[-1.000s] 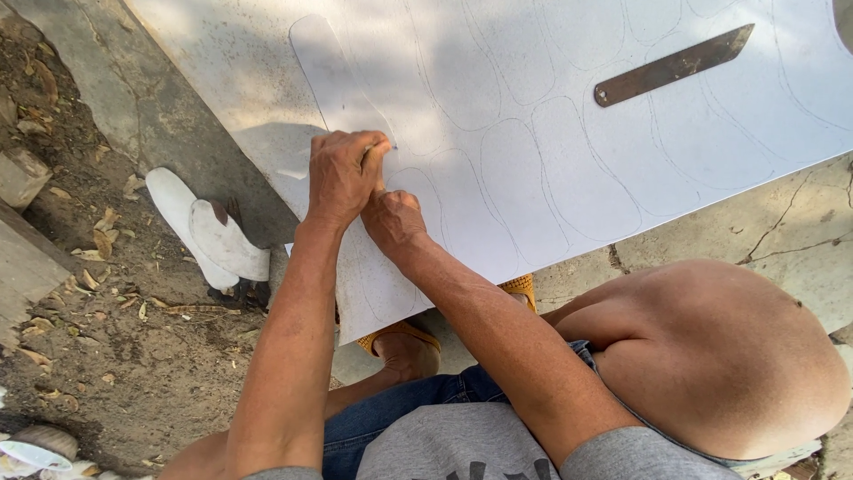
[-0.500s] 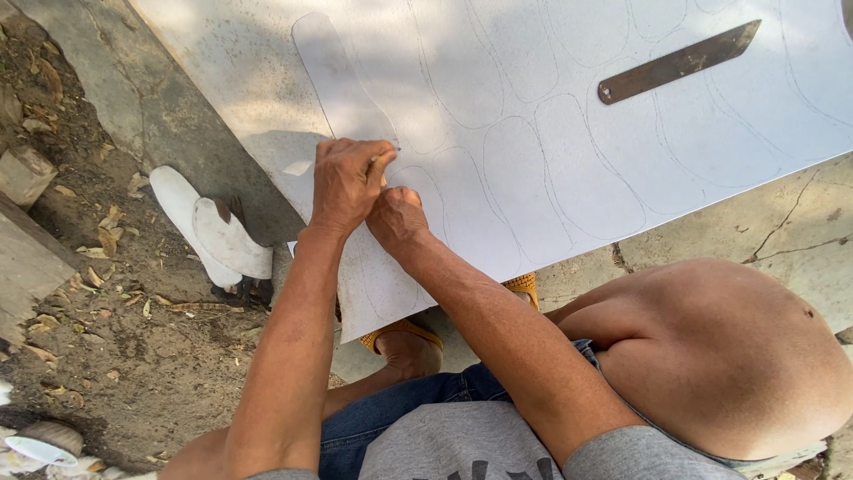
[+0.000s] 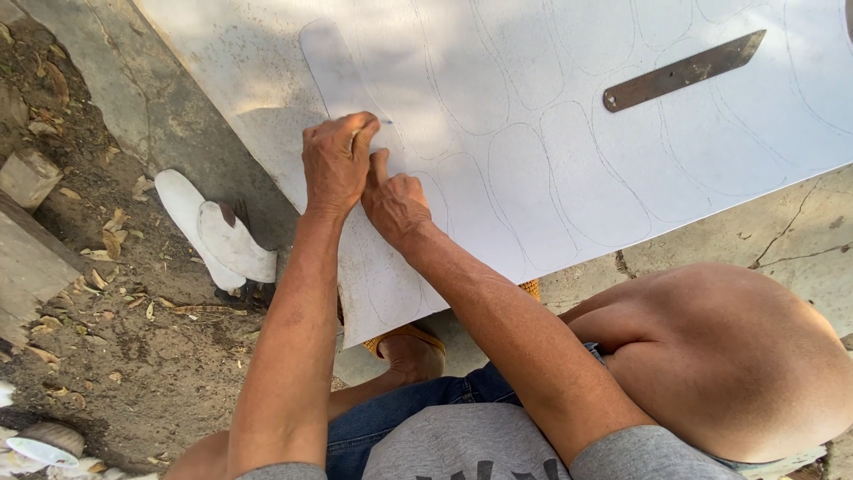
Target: Tracing shoe sole templates onto a large sheet of foam material using a marking tool.
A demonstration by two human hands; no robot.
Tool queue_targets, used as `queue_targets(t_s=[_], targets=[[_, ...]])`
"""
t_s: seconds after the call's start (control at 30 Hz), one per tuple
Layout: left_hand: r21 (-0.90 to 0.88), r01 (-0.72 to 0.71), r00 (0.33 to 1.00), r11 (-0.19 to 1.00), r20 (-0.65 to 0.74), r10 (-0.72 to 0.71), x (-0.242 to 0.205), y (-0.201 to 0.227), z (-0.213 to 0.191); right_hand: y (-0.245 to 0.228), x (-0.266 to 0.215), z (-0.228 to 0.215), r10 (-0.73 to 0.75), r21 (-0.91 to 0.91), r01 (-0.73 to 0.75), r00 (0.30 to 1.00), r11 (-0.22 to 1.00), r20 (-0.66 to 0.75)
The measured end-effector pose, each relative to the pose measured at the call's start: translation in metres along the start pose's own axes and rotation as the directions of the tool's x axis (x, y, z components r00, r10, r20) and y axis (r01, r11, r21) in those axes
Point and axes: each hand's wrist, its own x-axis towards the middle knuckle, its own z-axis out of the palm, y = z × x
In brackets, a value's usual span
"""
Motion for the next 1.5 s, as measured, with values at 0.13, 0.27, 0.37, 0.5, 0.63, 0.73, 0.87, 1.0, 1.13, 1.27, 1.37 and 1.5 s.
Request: queue_targets(t_s=[0.13, 0.27, 0.37, 0.5, 0.63, 0.73, 0.87, 1.0, 1.13, 1.27, 1.37, 1.5], targets=[[0.039, 0.011, 0.998, 0.999, -0.056, -0.009, 0.004, 0.002, -0.004, 0.001, 0.008, 0.014, 0.009, 0.06, -0.009, 1.0, 0.998, 0.004], [0.094, -0.093, 0.996, 0.991, 0.02, 0.091, 0.001, 0.015, -0.01, 0.011, 0.009, 0.017, -0.045, -0.007, 0.045, 0.995, 0.999, -0.086], [0.08, -0.085, 0.994, 0.993, 0.075, 0.079, 0.0, 0.019, -0.008, 0.015, -0.001, 0.015, -0.094, -0.039, 0.09, 0.991, 0.995, -0.1], [-0.01, 0.081, 0.992, 0.997, 0.097, -0.08, 0.011, 0.003, -0.006, 0.016, -0.009, 0.014, -0.09, -0.078, 0.078, 0.983, 0.994, -0.163], [0.068, 0.009, 1.0, 0.998, -0.01, -0.009, 0.019, 0.0, -0.013, 0.019, -0.002, -0.002, -0.132, -0.031, 0.129, 0.983, 0.991, -0.125], [0.024, 0.021, 1.0, 0.999, 0.018, -0.022, 0.024, 0.006, -0.015, 0.016, 0.006, -0.006, -0.143, -0.068, 0.136, 0.982, 0.988, -0.121], [0.0, 0.045, 0.997, 0.999, 0.065, -0.045, 0.023, 0.0, -0.006, 0.02, 0.023, 0.003, -0.175, -0.063, 0.169, 0.978, 0.984, -0.115], [-0.017, 0.05, 0.997, 0.999, 0.063, -0.049, 0.026, -0.007, -0.003, 0.021, 0.033, -0.001, -0.182, -0.038, 0.179, 0.979, 0.983, -0.098], [-0.017, 0.058, 0.996, 0.998, 0.069, -0.057, 0.039, -0.017, -0.007, 0.01, 0.043, -0.004, -0.127, -0.085, 0.119, 0.987, 0.989, -0.099], [-0.037, 0.098, 0.992, 0.995, 0.084, -0.094, 0.064, -0.017, -0.018, 0.006, 0.057, 0.003, -0.038, -0.166, 0.025, 0.997, 0.986, -0.074], [0.008, 0.069, 0.994, 0.998, 0.081, -0.069, 0.077, -0.016, -0.022, 0.008, 0.067, -0.004, 0.012, -0.228, -0.019, 1.0, 0.974, -0.029], [0.074, -0.049, 0.994, 0.996, 0.097, 0.042, 0.068, -0.021, -0.023, -0.001, 0.072, 0.024, 0.062, 0.039, -0.058, 0.993, 0.998, -0.099]])
